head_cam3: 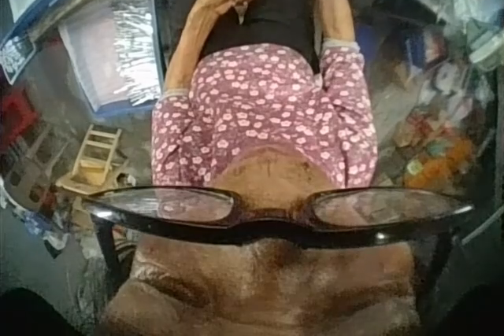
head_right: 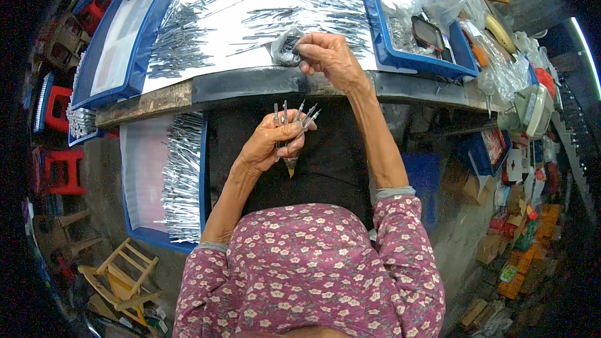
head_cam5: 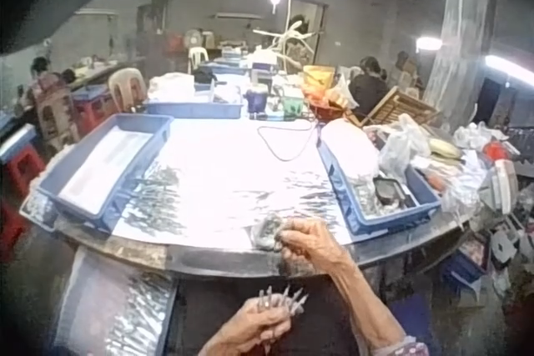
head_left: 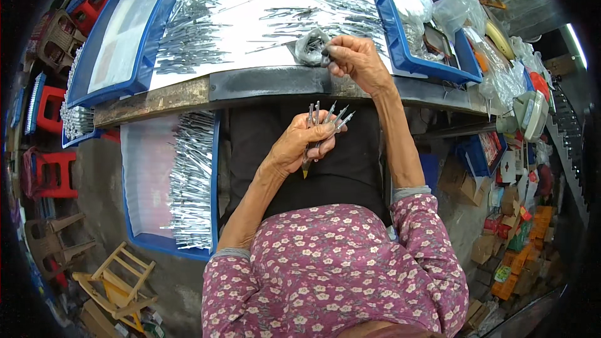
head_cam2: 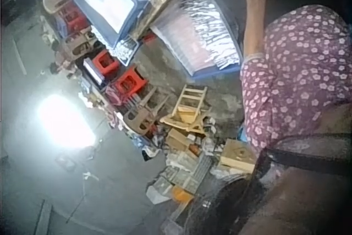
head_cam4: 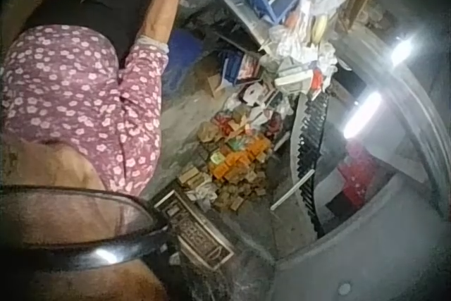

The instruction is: The recorder is assembling small metal pins using a manual jig on a workbench in a workshop setting.

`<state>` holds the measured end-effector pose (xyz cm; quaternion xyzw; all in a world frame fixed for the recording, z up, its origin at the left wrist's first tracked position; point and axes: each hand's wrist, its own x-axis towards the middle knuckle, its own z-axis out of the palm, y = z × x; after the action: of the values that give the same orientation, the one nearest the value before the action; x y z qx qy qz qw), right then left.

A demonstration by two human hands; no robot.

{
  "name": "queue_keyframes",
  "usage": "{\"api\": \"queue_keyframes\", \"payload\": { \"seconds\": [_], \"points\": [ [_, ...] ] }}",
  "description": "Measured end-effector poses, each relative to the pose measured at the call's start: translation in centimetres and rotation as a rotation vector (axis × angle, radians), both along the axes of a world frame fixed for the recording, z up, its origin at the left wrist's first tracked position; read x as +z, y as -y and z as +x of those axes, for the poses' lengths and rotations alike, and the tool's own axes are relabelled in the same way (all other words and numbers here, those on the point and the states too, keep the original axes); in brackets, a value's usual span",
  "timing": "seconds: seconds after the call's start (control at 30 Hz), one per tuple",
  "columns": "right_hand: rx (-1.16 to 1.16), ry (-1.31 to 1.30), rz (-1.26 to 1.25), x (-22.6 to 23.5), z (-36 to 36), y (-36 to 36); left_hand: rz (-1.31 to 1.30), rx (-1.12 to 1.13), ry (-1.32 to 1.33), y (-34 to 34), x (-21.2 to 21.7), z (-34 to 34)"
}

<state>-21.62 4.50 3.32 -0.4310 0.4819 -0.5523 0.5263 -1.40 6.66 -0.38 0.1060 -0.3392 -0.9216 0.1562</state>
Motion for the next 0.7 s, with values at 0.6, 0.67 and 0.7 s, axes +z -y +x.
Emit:
{"api": "queue_keyframes", "payload": {
  "seconds": [0.6,0.67,0.7],
  "points": [
    [0.037,-0.501,-0.072,1.6,3.4,-2.7,0.09,-0.08,-0.098,-0.2,-0.1,0.0],
    [0.022,-0.497,-0.098,1.6,3.5,-2.7,0.069,-0.063,-0.077,-0.1,0.0,0.1],
    [0.048,-0.493,-0.132,1.3,3.3,-2.7,0.047,-0.046,-0.057,-0.1,0.0,0.2]
  ]
}}
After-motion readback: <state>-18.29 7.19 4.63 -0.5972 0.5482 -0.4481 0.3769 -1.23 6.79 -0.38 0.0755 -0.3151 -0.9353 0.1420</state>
